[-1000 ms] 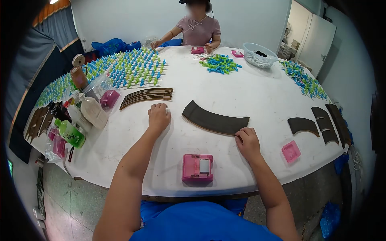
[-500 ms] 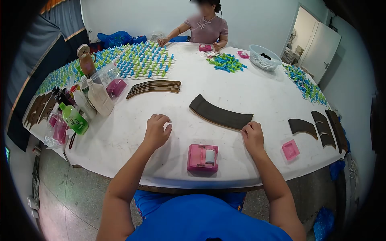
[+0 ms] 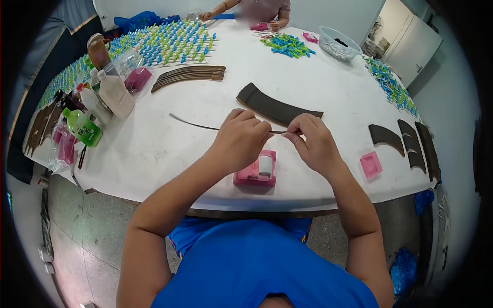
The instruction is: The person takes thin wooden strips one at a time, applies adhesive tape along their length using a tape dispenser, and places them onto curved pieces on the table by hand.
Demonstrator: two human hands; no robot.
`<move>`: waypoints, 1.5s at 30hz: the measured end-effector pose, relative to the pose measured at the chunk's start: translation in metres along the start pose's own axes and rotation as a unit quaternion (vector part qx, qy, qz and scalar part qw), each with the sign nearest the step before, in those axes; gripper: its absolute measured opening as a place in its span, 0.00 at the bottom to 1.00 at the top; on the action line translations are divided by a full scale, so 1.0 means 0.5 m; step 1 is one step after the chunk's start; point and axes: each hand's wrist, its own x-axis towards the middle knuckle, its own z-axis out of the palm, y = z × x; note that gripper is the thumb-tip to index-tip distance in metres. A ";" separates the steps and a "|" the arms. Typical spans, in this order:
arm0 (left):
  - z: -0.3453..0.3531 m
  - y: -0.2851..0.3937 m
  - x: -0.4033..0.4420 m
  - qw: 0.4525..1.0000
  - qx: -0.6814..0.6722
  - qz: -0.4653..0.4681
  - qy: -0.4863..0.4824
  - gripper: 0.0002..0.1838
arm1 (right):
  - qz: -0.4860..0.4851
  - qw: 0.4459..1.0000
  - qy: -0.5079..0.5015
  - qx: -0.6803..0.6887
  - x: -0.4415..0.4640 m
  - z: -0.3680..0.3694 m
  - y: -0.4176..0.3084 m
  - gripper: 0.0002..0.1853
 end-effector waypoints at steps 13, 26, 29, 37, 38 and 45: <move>-0.100 0.009 0.003 0.974 0.116 0.098 -0.169 0.03 | 0.044 0.981 -0.128 0.138 -0.046 0.073 -0.005 0.05; -0.091 0.039 0.025 0.952 0.151 0.152 -0.219 0.06 | 0.028 0.977 -0.178 0.110 -0.055 0.102 0.005 0.08; -0.091 0.037 0.024 0.951 0.156 0.154 -0.218 0.06 | 0.029 0.978 -0.174 0.108 -0.056 0.108 0.005 0.09; -0.078 -0.002 -0.028 0.969 0.100 0.125 -0.189 0.08 | 0.017 0.982 -0.135 0.130 -0.072 0.104 0.015 0.11; -0.064 -0.011 -0.043 0.977 0.079 0.114 -0.164 0.09 | 0.010 0.982 -0.150 0.112 -0.076 0.101 0.022 0.11; 0.023 -0.028 -0.113 0.992 -0.036 0.075 -0.095 0.10 | 0.012 0.978 -0.189 0.089 -0.101 0.066 0.042 0.13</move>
